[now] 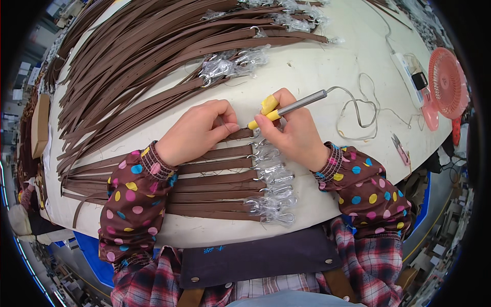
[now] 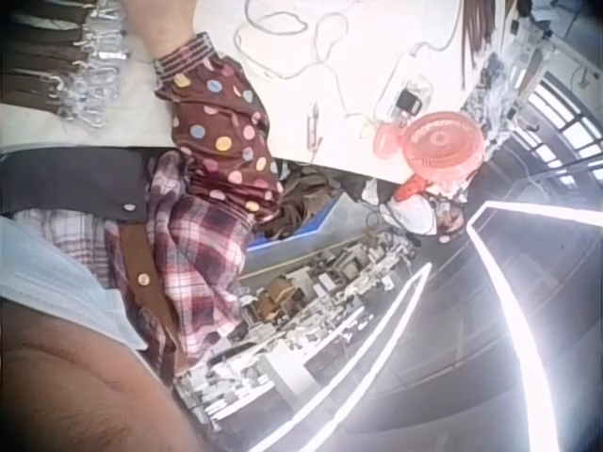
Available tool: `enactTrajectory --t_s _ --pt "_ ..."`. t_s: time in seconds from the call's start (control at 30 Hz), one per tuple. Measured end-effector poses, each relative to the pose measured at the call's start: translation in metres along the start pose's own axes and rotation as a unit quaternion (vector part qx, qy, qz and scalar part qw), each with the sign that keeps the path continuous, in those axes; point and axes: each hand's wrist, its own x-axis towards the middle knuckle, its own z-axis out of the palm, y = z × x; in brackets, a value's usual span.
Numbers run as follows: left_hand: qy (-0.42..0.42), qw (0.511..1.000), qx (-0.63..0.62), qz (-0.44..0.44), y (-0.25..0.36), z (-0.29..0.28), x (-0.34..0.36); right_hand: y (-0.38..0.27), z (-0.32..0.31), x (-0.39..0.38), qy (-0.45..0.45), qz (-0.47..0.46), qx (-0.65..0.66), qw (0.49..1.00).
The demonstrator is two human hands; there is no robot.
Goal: Finishing the ends of leather straps using a heated tool in a workshop.
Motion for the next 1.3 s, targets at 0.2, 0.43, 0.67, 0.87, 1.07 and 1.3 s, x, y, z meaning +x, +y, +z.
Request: enactTrajectory --t_s 0.2,0.43,0.67,0.87,1.07,1.3 --pt "-0.016 0.991 -0.127 -0.049 -0.0037 0.0022 -0.0018 -0.0020 0.0001 0.0007 -0.006 0.001 0.000 1.000" --pt "-0.014 0.988 -0.147 -0.045 -0.0024 0.0034 -0.0013 0.0000 0.0007 0.0004 -0.006 -0.004 -0.013 1.000" --pt "-0.017 0.988 -0.151 -0.040 -0.0022 0.0033 -0.0017 -0.0003 0.0009 0.0004 -0.008 0.003 -0.011 1.000" --pt "-0.023 0.988 -0.148 -0.047 -0.0024 0.0030 -0.0013 0.0009 0.0013 0.0003 -0.006 -0.002 -0.015 1.000" --pt "-0.019 0.986 -0.159 -0.046 -0.0027 0.0038 -0.0016 0.0004 0.0014 0.0004 -0.006 -0.002 -0.020 1.000" --pt "-0.021 0.987 -0.151 -0.049 -0.0034 0.0034 -0.0016 0.0001 0.0011 0.0007 -0.010 0.003 -0.022 1.000"
